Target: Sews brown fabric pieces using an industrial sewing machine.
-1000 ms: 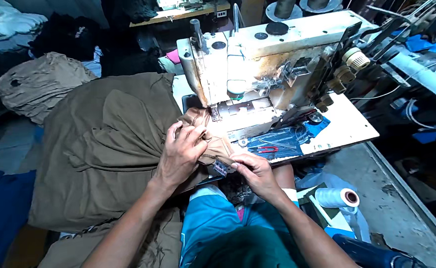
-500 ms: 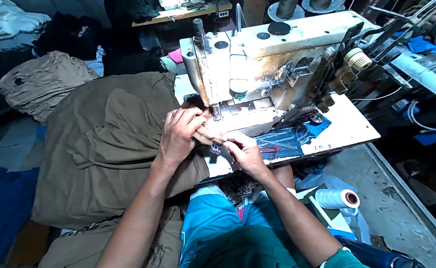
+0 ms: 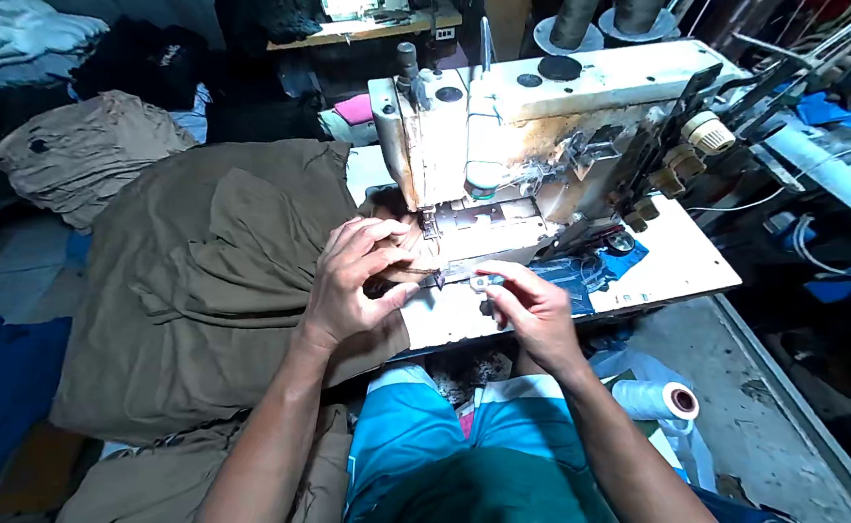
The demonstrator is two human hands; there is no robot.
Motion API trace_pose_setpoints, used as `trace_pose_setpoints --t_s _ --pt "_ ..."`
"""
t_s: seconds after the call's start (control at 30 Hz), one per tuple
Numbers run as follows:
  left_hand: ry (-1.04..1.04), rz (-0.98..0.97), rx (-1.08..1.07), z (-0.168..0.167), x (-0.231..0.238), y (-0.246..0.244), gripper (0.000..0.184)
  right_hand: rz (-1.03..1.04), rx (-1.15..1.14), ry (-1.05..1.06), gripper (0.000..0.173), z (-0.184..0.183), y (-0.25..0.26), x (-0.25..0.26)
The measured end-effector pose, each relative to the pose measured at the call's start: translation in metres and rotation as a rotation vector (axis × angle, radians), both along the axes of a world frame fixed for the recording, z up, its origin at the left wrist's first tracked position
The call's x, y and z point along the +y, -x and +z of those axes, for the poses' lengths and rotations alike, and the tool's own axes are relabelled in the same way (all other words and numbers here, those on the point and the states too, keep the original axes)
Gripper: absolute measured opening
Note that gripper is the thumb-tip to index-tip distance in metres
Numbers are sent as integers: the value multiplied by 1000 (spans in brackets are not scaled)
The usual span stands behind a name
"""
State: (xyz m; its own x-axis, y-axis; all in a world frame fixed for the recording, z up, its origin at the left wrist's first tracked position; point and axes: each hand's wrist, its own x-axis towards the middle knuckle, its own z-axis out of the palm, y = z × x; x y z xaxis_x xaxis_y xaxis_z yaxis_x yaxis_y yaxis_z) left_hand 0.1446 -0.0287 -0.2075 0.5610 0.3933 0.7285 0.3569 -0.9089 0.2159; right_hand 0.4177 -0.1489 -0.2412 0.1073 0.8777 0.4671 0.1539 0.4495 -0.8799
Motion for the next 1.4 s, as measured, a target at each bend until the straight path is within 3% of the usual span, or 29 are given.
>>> trace_pose_setpoints --t_s 0.1,0.2,0.4,0.47,0.6,0.97,1.03,1.17,1.23,1.4 --pt "15 88 -215 11 -3 -9 19 -64 10 -54 23 20 -27 -19" --pt "133 307 -227 26 0 -23 17 -151 -58 -156 24 42 -59 -31" --pt "531 672 277 38 35 -56 61 -498 -173 -350 24 95 -141 -42" --pt "517 724 410 39 36 -65 52 -597 -171 -364 24 107 -164 -37" --pt "472 725 427 36 39 -67 41 -708 -136 -286 25 117 -198 -26" --pt "267 731 329 4 40 -69 37 -732 -204 -83 37 134 -253 22" --pt "283 750 338 4 40 -71 39 -642 -181 2 40 137 -257 34" --pt "303 773 344 3 40 -73 39 -248 -17 71 44 142 -258 64" --pt "302 777 328 3 40 -73 39 -159 72 89 39 145 -258 72" --pt "291 792 349 2 40 -74 42 -290 32 146 24 153 -260 81"
